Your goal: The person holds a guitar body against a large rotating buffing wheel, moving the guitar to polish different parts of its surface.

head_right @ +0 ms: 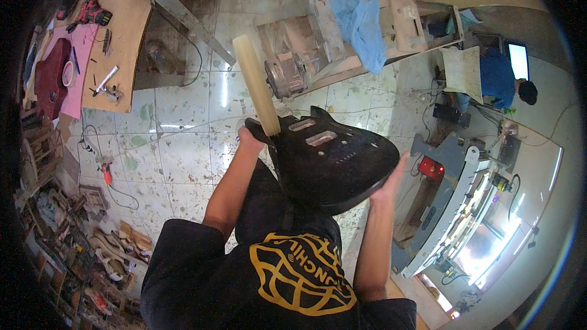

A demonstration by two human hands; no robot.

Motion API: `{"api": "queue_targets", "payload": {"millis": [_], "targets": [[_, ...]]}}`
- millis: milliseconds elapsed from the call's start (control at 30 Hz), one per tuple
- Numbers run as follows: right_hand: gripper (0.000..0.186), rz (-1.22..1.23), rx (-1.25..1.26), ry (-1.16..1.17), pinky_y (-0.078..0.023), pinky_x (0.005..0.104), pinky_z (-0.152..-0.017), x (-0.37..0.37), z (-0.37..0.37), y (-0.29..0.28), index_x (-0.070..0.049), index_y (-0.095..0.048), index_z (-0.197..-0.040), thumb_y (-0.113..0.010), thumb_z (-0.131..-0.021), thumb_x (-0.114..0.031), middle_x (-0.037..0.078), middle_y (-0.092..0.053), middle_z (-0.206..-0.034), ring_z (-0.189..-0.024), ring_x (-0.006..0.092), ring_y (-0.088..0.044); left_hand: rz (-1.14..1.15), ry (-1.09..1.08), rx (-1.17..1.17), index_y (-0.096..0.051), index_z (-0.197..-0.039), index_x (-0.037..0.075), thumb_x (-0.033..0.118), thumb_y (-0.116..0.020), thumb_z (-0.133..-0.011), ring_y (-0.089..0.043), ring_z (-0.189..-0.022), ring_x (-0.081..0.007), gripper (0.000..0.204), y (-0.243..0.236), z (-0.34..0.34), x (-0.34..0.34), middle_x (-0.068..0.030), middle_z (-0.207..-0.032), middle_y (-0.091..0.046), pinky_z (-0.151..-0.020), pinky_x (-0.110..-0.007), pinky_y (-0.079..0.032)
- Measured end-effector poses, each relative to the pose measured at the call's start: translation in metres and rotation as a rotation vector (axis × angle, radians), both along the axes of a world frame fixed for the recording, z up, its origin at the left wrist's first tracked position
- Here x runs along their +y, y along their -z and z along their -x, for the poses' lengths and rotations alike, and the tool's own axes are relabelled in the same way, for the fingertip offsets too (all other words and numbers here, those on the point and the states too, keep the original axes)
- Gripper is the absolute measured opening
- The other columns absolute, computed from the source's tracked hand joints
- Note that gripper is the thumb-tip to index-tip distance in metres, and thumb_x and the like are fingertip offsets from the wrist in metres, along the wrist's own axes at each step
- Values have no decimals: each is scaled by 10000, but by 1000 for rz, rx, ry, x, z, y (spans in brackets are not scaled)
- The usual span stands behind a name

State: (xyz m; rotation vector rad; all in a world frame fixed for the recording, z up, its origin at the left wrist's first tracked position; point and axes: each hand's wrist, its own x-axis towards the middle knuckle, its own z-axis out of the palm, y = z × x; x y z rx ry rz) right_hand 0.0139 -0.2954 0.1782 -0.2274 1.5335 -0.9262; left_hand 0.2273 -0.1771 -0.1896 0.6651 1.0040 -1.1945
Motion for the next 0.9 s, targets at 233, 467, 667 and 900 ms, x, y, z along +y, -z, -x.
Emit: {"api": "queue_targets", "payload": {"millis": [233, 467, 667, 900], "targets": [[616, 138, 150, 50, -436, 401, -903, 10, 41, -46, -39, -538, -1160, -439, -862, -569, 120, -573, -1143, -1011, 273, -556, 76, 44, 98, -497, -1144, 54, 280, -196, -893, -538, -1028, -320, 453, -99, 31, -36, -152, -1129, -541, -871, -481, -449], [589, 196, 71, 41, -413, 397, -933, 30, 71, -77, -53, -480, -1220, -462, -871, -528, 118, -547, -1172, -1048, 280, -534, 29, 23, 176, -501, -1151, 34, 296, -245, -910, -551, -999, -320, 438, -154, 41, -42, -153, -1076, -564, -883, -455, -445], [644, 192, 129, 57, -410, 407, -940, 34, 45, -74, -39, -472, -1227, -438, -862, -569, 129, -539, -1183, -1063, 289, -528, 226, 22, 190, -518, -1130, 39, 281, -271, -902, -565, -974, -309, 415, -120, 37, -27, -148, -1040, -582, -873, -444, -451], [655, 92, 5, -19, -427, 405, -915, 22, 2, -37, -35, -534, -1158, -450, -841, -602, 127, -566, -1141, -1013, 282, -551, 276, 32, 52, -504, -1072, -10, 244, -251, -894, -549, -975, -381, 400, -7, 5, 18, -209, -1031, -561, -868, -523, -439]]}}
